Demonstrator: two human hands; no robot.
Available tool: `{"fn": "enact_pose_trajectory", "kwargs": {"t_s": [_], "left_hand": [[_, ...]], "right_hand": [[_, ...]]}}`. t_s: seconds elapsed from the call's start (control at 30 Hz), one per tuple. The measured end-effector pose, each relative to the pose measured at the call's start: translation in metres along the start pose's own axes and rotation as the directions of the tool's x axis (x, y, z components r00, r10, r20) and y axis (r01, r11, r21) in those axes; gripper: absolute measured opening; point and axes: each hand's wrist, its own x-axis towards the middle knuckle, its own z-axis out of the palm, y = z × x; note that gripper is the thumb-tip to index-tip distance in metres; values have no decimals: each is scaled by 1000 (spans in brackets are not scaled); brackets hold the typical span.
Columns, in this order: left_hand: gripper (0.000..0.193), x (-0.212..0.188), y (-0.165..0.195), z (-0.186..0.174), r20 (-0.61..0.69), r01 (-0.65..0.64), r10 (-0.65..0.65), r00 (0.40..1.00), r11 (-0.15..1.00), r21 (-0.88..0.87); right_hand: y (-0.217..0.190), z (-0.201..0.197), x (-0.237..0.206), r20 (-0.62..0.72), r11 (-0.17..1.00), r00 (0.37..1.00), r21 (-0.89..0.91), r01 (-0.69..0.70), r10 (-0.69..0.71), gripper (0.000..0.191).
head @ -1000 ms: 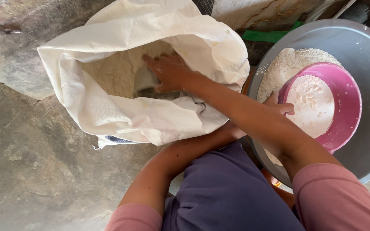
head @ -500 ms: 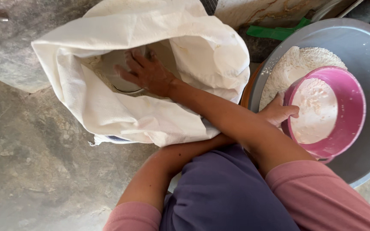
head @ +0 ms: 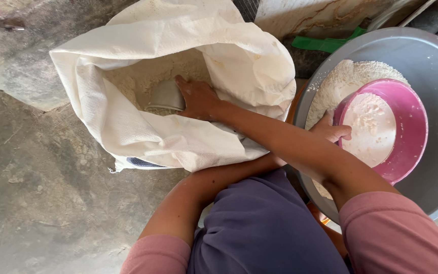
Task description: The person scoops flour from a large white sack into a pink sieve using a metal cup, then shakes the sieve over a grey basin to sift the flour. The process is repeated multiple times throughout the clip.
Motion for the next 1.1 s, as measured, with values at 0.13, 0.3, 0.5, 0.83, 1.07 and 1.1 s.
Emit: {"fn": "enact_pose_trajectory", "kwargs": {"t_s": [0.13, 0.3, 0.5, 0.83, 1.07, 1.1], "left_hand": [[94, 7, -4, 0, -19, -38, 39, 999, 999, 28], [92, 15, -12, 2, -27, -64, 64, 998, 998, 9], [95, 17, -15, 1, -36, -77, 76, 996, 997, -22], [98, 22, -13, -4, -62, -63, 64, 996, 998, 23], [89, 21, -9, -7, 0, -96, 96, 995, 995, -17], [89, 20, -8, -8, 3, -89, 89, 996, 996, -21]], "right_hand": [[1, 4, -1, 38, 993, 997, 99, -68, 65, 85], [11, 15, 3, 126, 942, 983, 292, -165, 134, 79], [14, 18, 11, 284, 661, 957, 708, -248, 55, 57], [-19, -75, -46, 216, 123, 899, 952, -281, 381, 50], [-29, -113, -109, 255, -87, 869, 967, -241, 424, 61], [-29, -118, -120, 256, -107, 862, 967, -233, 438, 62]]}}
